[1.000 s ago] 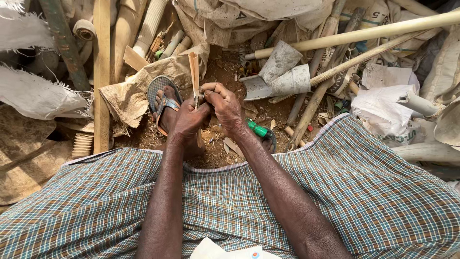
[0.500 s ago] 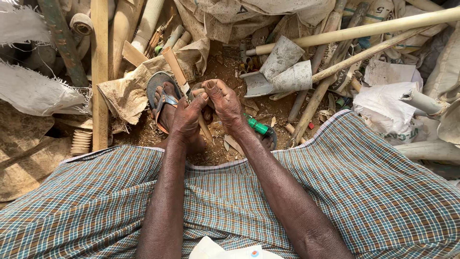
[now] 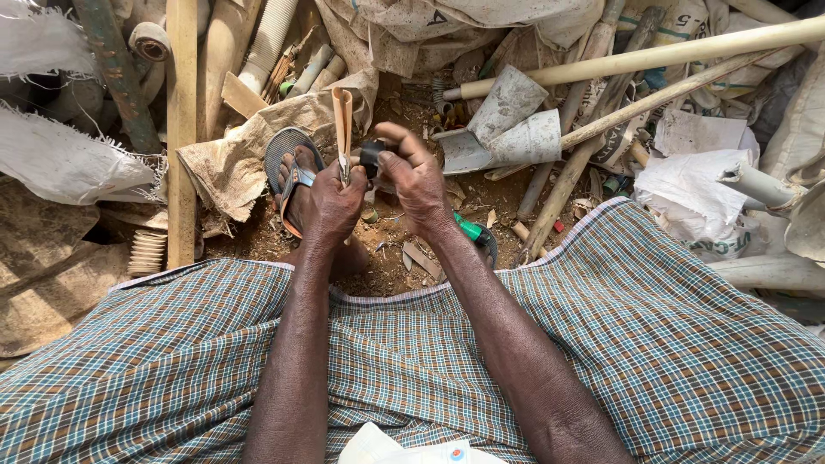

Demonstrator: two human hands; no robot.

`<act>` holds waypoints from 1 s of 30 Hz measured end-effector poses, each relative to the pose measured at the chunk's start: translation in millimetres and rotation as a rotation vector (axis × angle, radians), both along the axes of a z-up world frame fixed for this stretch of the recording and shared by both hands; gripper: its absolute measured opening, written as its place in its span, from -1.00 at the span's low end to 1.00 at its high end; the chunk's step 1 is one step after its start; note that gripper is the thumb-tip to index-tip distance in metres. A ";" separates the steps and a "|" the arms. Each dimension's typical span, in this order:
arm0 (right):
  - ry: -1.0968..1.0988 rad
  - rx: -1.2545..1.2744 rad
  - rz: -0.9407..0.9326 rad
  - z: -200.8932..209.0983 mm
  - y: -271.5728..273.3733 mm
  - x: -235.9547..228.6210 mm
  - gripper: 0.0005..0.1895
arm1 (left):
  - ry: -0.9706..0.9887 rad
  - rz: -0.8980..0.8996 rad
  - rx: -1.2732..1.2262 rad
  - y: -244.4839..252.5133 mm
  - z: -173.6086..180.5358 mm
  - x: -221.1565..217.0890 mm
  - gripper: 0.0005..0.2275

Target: The person uses a knife to shave and shape a small wooden piece held between their feet. They repeatedly scrape the wood surface, remove shavings, and adjust the piece to continue shaping it.

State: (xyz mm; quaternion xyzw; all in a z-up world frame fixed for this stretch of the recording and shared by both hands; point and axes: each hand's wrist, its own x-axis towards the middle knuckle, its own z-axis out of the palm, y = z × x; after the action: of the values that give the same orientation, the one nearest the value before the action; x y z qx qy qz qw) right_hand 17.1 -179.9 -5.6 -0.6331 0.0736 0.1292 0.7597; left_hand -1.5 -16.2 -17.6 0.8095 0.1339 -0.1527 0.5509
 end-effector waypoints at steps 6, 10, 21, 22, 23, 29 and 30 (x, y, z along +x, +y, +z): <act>-0.008 -0.010 0.015 8.9 -3.7 10.3 -0.46 | -0.090 -0.001 -0.136 -3.9 -4.5 -2.0 -0.76; 0.022 -0.010 -0.022 4.5 0.6 9.1 -0.27 | -0.179 -0.026 -0.007 -2.5 -10.2 1.0 -0.78; -0.479 -0.487 0.114 10.4 1.1 -3.4 -0.86 | 0.107 0.206 -0.660 -5.8 -19.1 -0.1 -0.90; -0.492 -0.524 0.152 11.0 1.8 -5.2 -0.84 | 0.113 0.227 -0.700 -4.4 -19.5 -0.4 -0.89; -0.504 -0.560 0.191 11.3 3.9 -6.8 -0.81 | 0.119 0.249 -0.739 -1.5 -19.5 -0.6 -0.89; -0.450 -0.498 0.182 13.1 5.1 -8.6 -0.77 | 0.143 0.305 -0.863 0.4 -18.6 -1.5 -0.85; -0.410 -0.445 0.163 11.0 3.9 -10.1 -0.75 | 0.143 0.299 -0.881 -0.7 -20.4 -3.2 -0.83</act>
State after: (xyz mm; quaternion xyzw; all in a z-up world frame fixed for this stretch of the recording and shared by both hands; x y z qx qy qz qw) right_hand 7.1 -176.0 5.5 -0.8004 -0.1058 0.0401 0.5887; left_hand -4.8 -16.9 -38.1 0.4577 0.2090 -0.1693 0.8474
